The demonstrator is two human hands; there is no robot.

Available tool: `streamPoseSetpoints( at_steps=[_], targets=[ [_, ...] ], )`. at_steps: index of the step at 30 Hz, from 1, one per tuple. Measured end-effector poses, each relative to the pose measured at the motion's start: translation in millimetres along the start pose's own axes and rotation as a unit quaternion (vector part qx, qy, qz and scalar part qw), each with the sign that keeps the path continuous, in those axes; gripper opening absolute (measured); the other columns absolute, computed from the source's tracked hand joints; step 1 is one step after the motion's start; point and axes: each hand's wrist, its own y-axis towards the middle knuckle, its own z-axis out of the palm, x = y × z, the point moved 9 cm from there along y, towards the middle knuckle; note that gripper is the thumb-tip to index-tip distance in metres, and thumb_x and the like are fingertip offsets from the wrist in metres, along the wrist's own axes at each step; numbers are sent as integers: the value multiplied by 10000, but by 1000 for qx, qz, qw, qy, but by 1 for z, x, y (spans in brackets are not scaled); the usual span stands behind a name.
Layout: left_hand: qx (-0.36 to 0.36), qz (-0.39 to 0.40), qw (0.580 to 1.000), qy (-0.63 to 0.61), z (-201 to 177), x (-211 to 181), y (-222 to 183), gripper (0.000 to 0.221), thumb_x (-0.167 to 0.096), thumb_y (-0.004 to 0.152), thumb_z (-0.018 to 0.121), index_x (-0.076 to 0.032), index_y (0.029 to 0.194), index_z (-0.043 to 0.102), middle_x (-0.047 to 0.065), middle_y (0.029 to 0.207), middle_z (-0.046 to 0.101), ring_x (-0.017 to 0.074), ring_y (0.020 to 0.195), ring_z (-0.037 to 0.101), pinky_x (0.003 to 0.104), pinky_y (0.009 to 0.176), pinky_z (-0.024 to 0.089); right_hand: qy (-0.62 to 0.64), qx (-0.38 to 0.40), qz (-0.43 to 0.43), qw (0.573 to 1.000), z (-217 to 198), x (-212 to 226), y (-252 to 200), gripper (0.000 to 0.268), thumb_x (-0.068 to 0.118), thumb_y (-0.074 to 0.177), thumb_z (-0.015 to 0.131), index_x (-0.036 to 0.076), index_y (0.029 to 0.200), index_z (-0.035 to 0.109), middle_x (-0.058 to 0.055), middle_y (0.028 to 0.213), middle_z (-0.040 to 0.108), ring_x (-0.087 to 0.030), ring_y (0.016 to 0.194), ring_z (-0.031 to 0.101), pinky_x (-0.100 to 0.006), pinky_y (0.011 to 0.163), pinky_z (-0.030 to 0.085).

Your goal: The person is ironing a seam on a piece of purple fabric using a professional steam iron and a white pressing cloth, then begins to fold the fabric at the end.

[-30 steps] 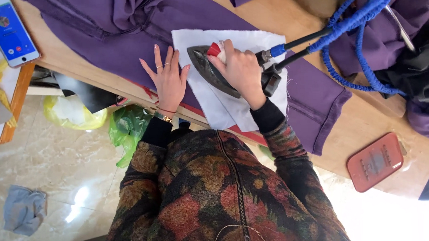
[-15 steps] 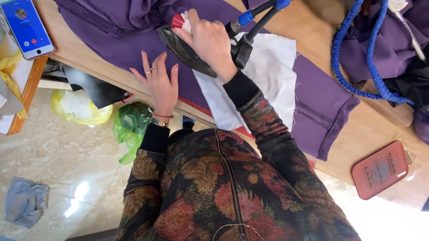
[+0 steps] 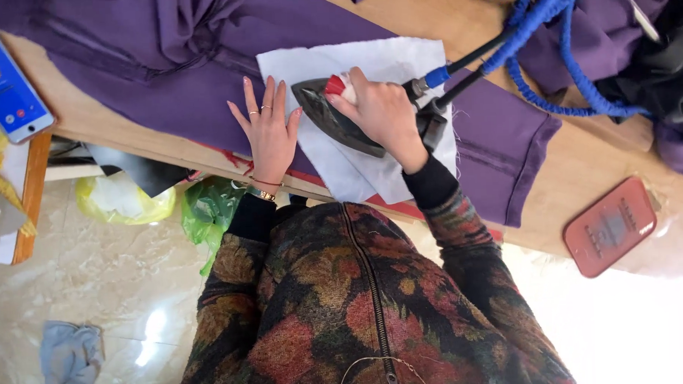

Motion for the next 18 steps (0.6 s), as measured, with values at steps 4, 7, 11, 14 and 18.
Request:
streamPoseSetpoints(
  at_steps=[4,7,11,14,18],
  targets=[
    [-26,77,997,14,14,-17,2,512,-419,1132,527,-34,1465,584,209,1534,546,429,1534,160,781,1122,15,67,67,90,991,-14,-33,-39,496,563,1042,564,81,1154,600,-214,710,704,-436,707,730,-493,724,543],
    [-29,107,993,43,25,-20,3,536,-470,1123,544,-49,1445,624,195,1522,571,419,1535,195,786,1126,2,36,33,96,994,-28,-49,-59,506,600,1036,579,96,1070,609,-168,631,674,-402,621,711,-441,670,543],
    [-39,129,988,71,22,-22,2,542,-500,1133,534,-66,1433,660,178,1506,606,421,1523,262,793,1118,21,-14,-10,67,998,-41,-56,-73,570,691,961,636,123,989,611,-115,586,648,-340,558,684,-381,660,544],
    [-35,133,988,77,22,-20,3,553,-508,1145,538,-58,1439,665,187,1500,617,429,1520,270,793,1112,7,-30,-42,55,997,-42,-55,-74,596,722,932,633,128,972,595,-82,571,642,-301,524,664,-358,647,533],
    [-38,147,986,75,24,-26,4,555,-507,1150,538,-56,1450,657,201,1488,623,437,1519,258,802,1102,2,-48,-57,75,994,-45,-49,-71,546,693,969,623,148,937,603,-17,530,614,-230,481,647,-321,657,523]
  ],
)
